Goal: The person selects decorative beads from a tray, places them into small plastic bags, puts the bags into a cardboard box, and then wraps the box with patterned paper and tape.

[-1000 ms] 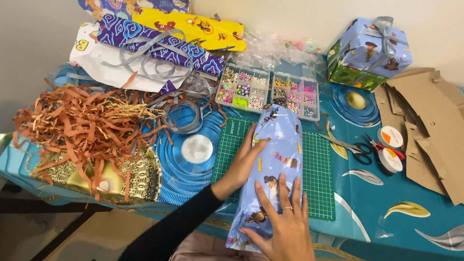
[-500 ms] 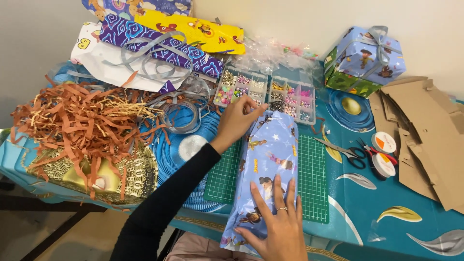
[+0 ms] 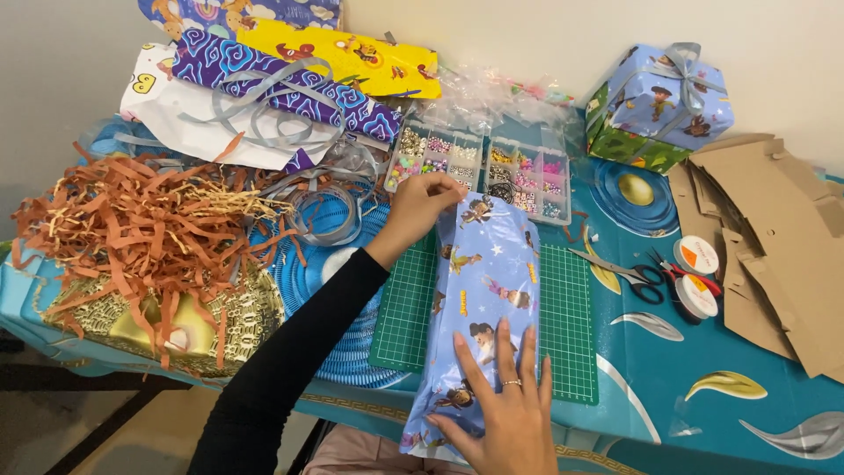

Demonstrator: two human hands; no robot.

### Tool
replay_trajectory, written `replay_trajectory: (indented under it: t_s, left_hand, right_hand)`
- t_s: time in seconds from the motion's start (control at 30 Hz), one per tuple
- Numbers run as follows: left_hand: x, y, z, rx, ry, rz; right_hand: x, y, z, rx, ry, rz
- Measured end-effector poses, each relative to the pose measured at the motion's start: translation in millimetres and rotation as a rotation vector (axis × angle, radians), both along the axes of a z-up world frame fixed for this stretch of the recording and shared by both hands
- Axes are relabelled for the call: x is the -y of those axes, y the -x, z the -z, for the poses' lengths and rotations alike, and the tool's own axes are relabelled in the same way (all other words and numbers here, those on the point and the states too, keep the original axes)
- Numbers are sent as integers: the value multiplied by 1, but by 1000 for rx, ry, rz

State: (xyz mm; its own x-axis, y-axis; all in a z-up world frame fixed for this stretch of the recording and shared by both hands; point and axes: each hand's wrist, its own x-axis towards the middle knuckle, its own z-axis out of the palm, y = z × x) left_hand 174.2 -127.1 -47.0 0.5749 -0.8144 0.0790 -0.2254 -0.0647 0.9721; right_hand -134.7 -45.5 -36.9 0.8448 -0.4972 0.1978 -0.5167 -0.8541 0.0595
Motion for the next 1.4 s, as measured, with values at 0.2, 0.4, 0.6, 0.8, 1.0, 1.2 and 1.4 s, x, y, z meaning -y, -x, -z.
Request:
replay_trajectory:
  t_s: [0.2, 0.4, 0.6, 0.8, 1.0, 1.2, 1.4]
  left_hand:
    - [-8, -5, -5, -230, 40, 30]
    - [-7, -8, -3, -247, 65, 0]
    - [-9, -12, 2, -251, 55, -21]
    - [-17, -24, -6, -161, 14, -189]
    - [-58, -25, -20, -118, 282, -260]
    - [-124, 84, -26, -87, 153, -141]
    - [-128, 127, -1, -433, 196, -29]
  right_hand:
    - [2, 1, -6, -20, -76, -11]
    - [3, 0, -10, -18, -140, -12]
    - [1, -1, -15, 10, -167, -26]
    - [2, -2, -15, 3, -139, -23]
    - [2, -2, -15, 22, -112, -35]
    - [0, -2, -19, 18, -70, -64]
    - [-1, -1, -19, -1, -144, -46]
